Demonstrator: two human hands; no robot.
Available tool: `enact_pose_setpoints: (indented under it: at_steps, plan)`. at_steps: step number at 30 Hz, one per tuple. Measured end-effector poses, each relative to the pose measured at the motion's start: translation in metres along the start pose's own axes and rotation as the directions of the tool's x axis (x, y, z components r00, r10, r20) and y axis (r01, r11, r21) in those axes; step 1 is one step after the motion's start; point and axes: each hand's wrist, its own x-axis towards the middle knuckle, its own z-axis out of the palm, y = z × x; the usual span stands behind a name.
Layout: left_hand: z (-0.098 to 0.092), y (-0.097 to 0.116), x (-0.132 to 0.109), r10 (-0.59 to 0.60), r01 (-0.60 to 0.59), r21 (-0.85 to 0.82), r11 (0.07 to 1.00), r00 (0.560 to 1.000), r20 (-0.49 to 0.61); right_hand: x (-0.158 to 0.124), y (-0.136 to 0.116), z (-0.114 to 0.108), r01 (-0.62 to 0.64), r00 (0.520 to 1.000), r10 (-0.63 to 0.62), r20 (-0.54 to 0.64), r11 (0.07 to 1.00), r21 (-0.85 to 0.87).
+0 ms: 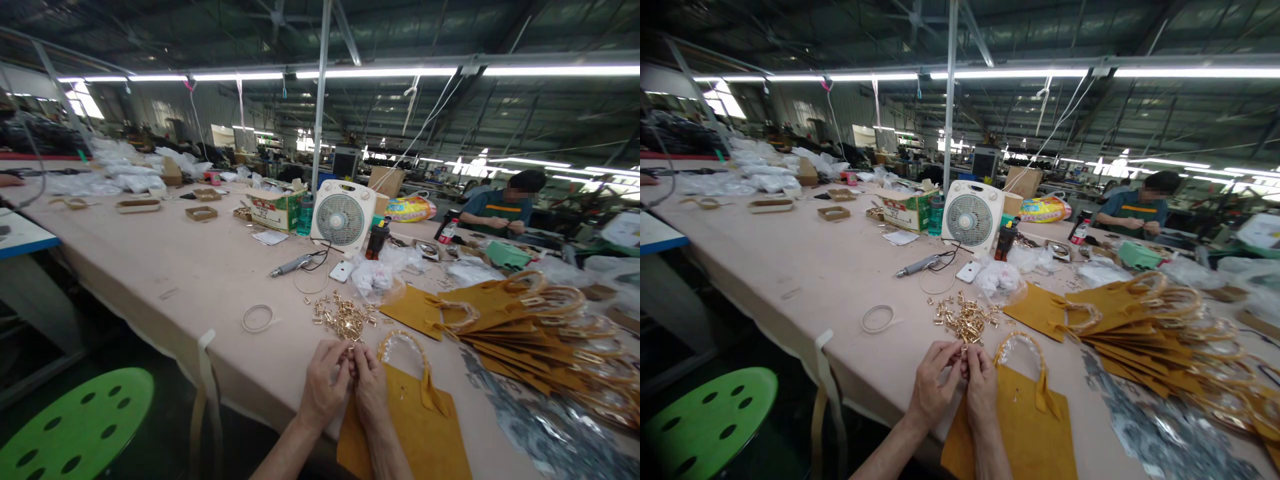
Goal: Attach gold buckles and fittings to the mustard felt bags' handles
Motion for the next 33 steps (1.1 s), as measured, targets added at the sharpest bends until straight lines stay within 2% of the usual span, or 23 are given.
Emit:
enact_pose_setpoints:
  at_steps: [3, 7, 9, 12, 16, 20, 23, 28, 30, 33]
  plan:
    - [0.003, 0.001, 0.000, -0.040, 0.041, -0.125, 0.991, 0.999, 0.007, 0.000, -0.002, -0.003, -0.054, 0.998, 0.056, -0.011, 0.987, 0.153]
    - [0.007, -0.004, 0.004, -0.184, 0.193, -0.246, 0.950, 0.981, 0.062, 0.000, -0.004, -0.002, -0.109, 0.992, 0.122, -0.039, 0.963, 0.246]
    - [0.006, -0.007, 0.007, -0.238, 0.255, -0.272, 0.928, 0.967, 0.092, 0.000, -0.004, 0.000, -0.101, 0.993, 0.112, -0.031, 0.966, 0.240]
    - [0.003, -0.010, 0.010, -0.319, 0.325, -0.305, 0.895, 0.945, 0.072, 0.000, -0.002, 0.001, -0.055, 0.998, 0.059, -0.013, 0.977, 0.204]
    - [-0.004, -0.010, 0.012, -0.388, 0.377, -0.326, 0.867, 0.921, 0.033, -0.003, 0.000, 0.002, 0.005, 0.999, -0.006, 0.043, 1.000, 0.024]
    - [-0.006, -0.010, 0.011, -0.384, 0.368, -0.367, 0.854, 0.923, 0.034, -0.006, -0.001, 0.004, 0.091, 0.995, -0.087, 0.042, 0.988, -0.128]
    - [-0.004, -0.014, 0.009, -0.362, 0.352, -0.359, 0.864, 0.931, 0.043, -0.007, 0.001, 0.006, 0.127, 0.992, -0.126, 0.015, 0.980, -0.151]
    - [-0.003, -0.017, 0.007, -0.345, 0.329, -0.323, 0.888, 0.939, 0.010, -0.008, 0.003, 0.008, 0.127, 0.992, -0.120, 0.050, 0.977, -0.174]
    - [-0.004, -0.015, 0.006, -0.318, 0.305, -0.252, 0.918, 0.948, -0.013, -0.009, 0.002, 0.007, 0.190, 0.981, -0.191, 0.017, 0.957, -0.218]
    - [-0.005, -0.013, 0.006, -0.259, 0.254, -0.131, 0.958, 0.966, -0.023, -0.008, -0.001, 0.004, 0.323, 0.939, -0.344, -0.014, 0.894, -0.311]
